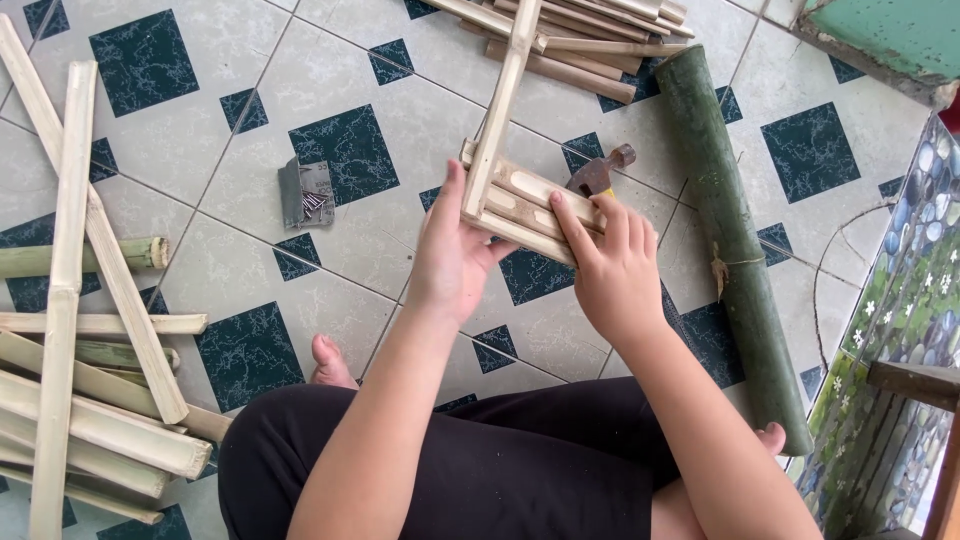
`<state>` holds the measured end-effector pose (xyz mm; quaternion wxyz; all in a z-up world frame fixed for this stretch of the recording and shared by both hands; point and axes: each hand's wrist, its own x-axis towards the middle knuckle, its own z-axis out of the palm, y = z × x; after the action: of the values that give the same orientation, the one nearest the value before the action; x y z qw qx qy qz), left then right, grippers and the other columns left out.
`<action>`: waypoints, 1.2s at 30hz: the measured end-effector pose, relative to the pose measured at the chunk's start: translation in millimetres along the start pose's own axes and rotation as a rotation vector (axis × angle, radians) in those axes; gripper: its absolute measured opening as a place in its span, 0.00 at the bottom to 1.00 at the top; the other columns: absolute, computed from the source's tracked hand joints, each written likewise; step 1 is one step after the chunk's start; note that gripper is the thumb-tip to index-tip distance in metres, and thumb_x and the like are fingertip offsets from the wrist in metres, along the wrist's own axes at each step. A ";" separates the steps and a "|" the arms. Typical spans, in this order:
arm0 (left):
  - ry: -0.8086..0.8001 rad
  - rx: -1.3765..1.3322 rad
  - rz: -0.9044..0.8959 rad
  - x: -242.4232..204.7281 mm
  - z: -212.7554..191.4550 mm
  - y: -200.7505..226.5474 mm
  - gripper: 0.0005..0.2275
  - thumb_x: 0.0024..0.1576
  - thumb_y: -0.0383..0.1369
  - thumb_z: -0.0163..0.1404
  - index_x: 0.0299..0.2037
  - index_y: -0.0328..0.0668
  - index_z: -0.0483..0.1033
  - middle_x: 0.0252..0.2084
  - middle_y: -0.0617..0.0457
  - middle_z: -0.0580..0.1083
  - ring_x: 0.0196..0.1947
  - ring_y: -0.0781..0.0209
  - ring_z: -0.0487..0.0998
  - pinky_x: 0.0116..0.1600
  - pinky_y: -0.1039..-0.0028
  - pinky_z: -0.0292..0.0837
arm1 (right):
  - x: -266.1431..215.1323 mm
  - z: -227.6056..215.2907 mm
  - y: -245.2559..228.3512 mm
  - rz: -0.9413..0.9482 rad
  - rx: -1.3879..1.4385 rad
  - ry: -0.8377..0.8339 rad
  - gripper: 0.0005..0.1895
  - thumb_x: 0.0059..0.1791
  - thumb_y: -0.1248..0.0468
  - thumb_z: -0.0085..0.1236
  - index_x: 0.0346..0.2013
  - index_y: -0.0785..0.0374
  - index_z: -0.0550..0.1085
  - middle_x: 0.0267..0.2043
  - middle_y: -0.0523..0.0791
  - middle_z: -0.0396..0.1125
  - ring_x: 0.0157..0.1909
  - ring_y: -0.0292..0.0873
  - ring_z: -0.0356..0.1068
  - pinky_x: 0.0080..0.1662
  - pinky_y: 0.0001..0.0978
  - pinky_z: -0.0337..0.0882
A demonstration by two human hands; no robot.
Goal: The person assembles a small bamboo stool by arranging bamboo poles and using a hammer to drive nails into the joints. They align the pieces, hammer the nails, and check the stability of the structure.
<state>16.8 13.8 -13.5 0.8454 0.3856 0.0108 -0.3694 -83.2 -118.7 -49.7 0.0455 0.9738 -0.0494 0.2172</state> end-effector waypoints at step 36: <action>0.393 0.715 0.306 12.1 -18.0 -4.8 0.15 0.55 0.43 0.43 0.28 0.38 0.67 0.20 0.57 0.64 0.25 0.73 0.63 0.28 0.84 0.59 | -5.7 21.1 30.8 0.019 -0.075 -0.033 0.33 0.43 0.66 0.59 0.59 0.43 0.60 0.60 0.48 0.56 0.60 0.54 0.54 0.56 0.62 0.42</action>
<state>27.3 16.1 -32.9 0.6856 0.7143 -0.0142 -0.1399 -83.1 -151.1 -69.1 0.0790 0.9743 -0.0674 0.1997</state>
